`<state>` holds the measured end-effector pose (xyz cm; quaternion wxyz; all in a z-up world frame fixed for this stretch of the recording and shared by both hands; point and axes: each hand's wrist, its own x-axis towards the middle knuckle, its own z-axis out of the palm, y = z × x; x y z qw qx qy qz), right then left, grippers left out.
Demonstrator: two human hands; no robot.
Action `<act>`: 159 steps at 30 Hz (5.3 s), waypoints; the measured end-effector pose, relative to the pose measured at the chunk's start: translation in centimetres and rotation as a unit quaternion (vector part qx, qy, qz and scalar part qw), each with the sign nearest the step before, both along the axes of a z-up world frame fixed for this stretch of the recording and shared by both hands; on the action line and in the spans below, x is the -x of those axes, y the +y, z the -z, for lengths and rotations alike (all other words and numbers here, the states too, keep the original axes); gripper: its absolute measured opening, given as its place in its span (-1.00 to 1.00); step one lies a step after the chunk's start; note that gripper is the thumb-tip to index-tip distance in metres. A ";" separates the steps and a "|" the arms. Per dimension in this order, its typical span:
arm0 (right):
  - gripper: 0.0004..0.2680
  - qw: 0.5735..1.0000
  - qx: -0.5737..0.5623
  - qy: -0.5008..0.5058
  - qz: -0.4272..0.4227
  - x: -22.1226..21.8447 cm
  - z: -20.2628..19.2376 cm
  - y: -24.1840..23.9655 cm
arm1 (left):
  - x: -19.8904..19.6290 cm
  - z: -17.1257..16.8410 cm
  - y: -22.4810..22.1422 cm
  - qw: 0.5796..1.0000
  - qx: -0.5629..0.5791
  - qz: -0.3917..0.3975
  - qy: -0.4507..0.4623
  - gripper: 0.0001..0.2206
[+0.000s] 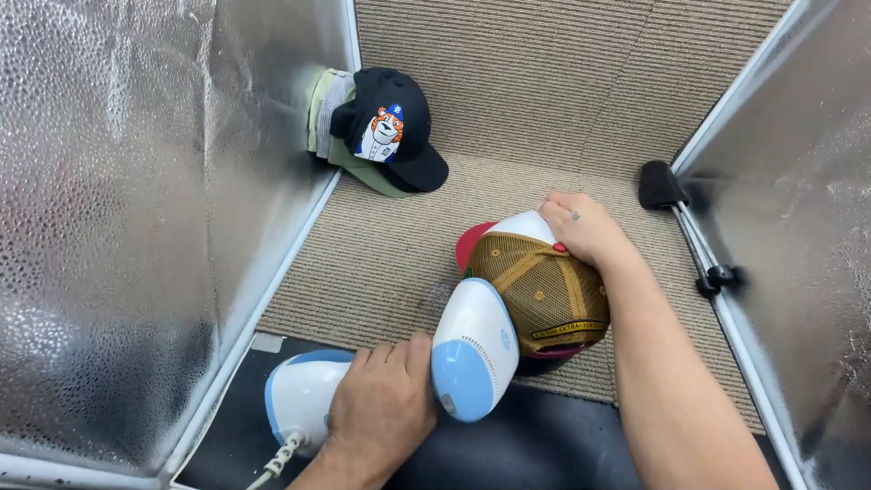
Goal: Brushing and steaming a baseball cap to clean and reshape it.
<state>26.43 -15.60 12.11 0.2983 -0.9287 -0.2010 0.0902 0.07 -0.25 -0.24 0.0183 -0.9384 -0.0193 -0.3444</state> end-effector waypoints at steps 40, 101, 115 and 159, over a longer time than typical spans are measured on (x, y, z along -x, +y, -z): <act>-0.69 0.984 -0.090 -0.141 0.056 -0.5 2.0 -3.0 | -10.4 -8.1 10.0 0.821 0.534 -0.045 0.198 -0.23; -0.68 0.997 -0.076 0.014 -0.010 1.1 1.0 -3.0 | -11.8 -18.8 -5.9 0.964 -0.016 0.092 0.249 -0.80; -0.71 0.992 -0.112 0.055 0.000 1.1 0.8 -4.0 | -8.6 -16.9 -8.2 0.977 -0.076 0.075 0.183 -0.93; -0.69 1.000 0.023 -0.005 0.014 1.8 -0.3 -3.4 | -4.8 -15.6 1.4 0.853 0.368 0.003 0.370 -0.33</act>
